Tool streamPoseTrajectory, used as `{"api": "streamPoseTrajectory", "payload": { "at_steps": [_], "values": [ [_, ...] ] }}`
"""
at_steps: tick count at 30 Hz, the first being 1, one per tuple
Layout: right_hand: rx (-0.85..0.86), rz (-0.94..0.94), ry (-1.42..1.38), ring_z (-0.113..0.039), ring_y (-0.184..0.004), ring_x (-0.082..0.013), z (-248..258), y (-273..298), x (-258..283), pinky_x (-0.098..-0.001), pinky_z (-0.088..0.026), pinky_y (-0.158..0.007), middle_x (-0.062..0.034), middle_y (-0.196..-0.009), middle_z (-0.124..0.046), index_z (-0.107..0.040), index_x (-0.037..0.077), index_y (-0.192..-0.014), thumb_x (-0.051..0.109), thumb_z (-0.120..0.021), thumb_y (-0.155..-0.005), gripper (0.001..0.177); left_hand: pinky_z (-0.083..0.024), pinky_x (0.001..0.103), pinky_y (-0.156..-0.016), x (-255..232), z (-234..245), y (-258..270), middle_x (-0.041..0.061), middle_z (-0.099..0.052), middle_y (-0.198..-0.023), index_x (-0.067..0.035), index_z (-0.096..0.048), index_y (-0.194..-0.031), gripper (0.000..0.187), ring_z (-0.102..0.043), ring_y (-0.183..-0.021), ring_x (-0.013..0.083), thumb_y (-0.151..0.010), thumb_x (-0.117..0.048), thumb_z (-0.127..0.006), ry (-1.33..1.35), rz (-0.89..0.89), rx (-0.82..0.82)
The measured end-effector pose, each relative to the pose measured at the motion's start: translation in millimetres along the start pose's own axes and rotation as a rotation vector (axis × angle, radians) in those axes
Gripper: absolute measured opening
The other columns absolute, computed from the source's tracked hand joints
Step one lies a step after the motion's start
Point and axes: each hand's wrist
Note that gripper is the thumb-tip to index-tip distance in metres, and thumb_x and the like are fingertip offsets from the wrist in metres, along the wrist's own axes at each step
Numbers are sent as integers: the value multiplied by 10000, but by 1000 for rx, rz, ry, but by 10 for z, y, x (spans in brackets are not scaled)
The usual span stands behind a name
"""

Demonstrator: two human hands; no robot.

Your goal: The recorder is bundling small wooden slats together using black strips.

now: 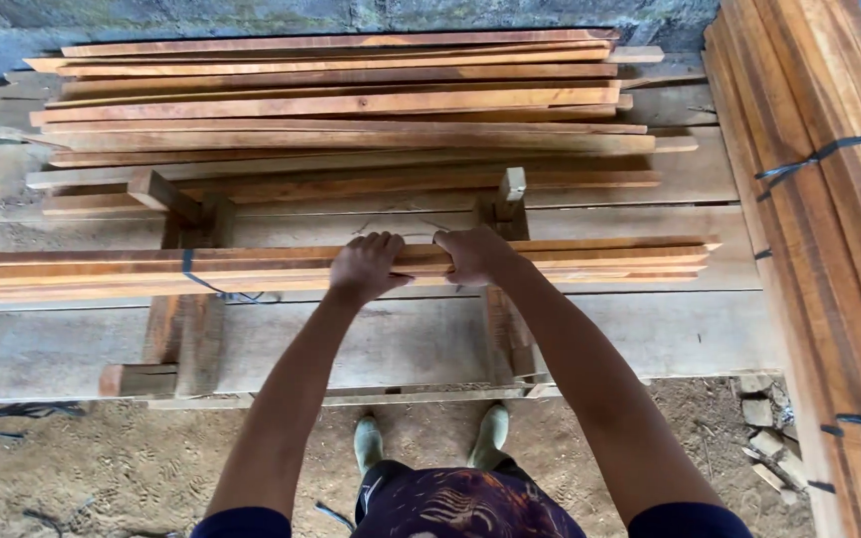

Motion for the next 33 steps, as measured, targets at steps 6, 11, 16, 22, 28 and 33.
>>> {"api": "streamPoseTrajectory", "payload": {
  "at_steps": [6, 11, 16, 22, 28, 33],
  "values": [
    [-29, -26, -48, -699, -1161, -424, 56, 460, -541, -578, -546, -999, -144, -1271, -715, -553, 152, -1384, 426, -763, -828, 654, -585, 349, -778, -71, 116, -18, -9, -651, -903, -208, -594, -1053, 664, -714, -882, 204, -620, -652, -830, -19, 46, -44],
    [-10, -110, -16, -715, -1137, -414, -11, 1028, -1301, -586, -538, -1008, -109, -1266, -727, -561, 205, -1389, 518, -760, -816, 682, -590, 358, -817, -140, 231, -46, -17, -670, -936, -229, -615, -1101, 673, -720, -916, 205, -635, -664, -831, -18, 127, 69],
    [13, -200, 25, -705, -1174, -413, -1, 1662, -2073, -593, -528, -1023, -104, -1249, -738, -580, 188, -1353, 511, -774, -808, 663, -583, 358, -853, -244, 280, -90, -29, -677, -944, -258, -632, -1102, 677, -723, -933, 202, -624, -697, -828, -78, 197, 103],
    [29, -248, 63, -712, -1162, -424, -95, 1733, -2224, -572, -519, -1030, -108, -1209, -762, -573, 246, -1400, 560, -762, -822, 685, -540, 380, -919, -322, -69, -52, -73, -650, -926, -292, -630, -1076, 710, -696, -932, 184, -531, -683, -861, -132, 304, 28],
    [30, -226, 64, -700, -1172, -439, -123, 1745, -2222, -542, -508, -1051, -136, -1217, -761, -518, 273, -1481, 519, -759, -844, 724, -440, 461, -1025, -544, -233, -258, -32, -654, -1064, -262, -592, -1159, 761, -657, -1088, 226, -602, -730, -813, -84, 390, 170],
    [0, -193, 68, -714, -1163, -405, -149, 1729, -2284, -545, -512, -1040, -91, -1230, -762, -497, 271, -1503, 503, -777, -842, 754, -458, 479, -1028, -1110, -452, -830, 17, -647, -1249, -215, -548, -1282, 865, -643, -1187, 238, -621, -691, -840, 79, 187, 322]
  ]
}}
Point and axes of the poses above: each hand's wrist, its own y-axis away from the middle knuckle, its own z-axis out of the back of the hand, x = y × z
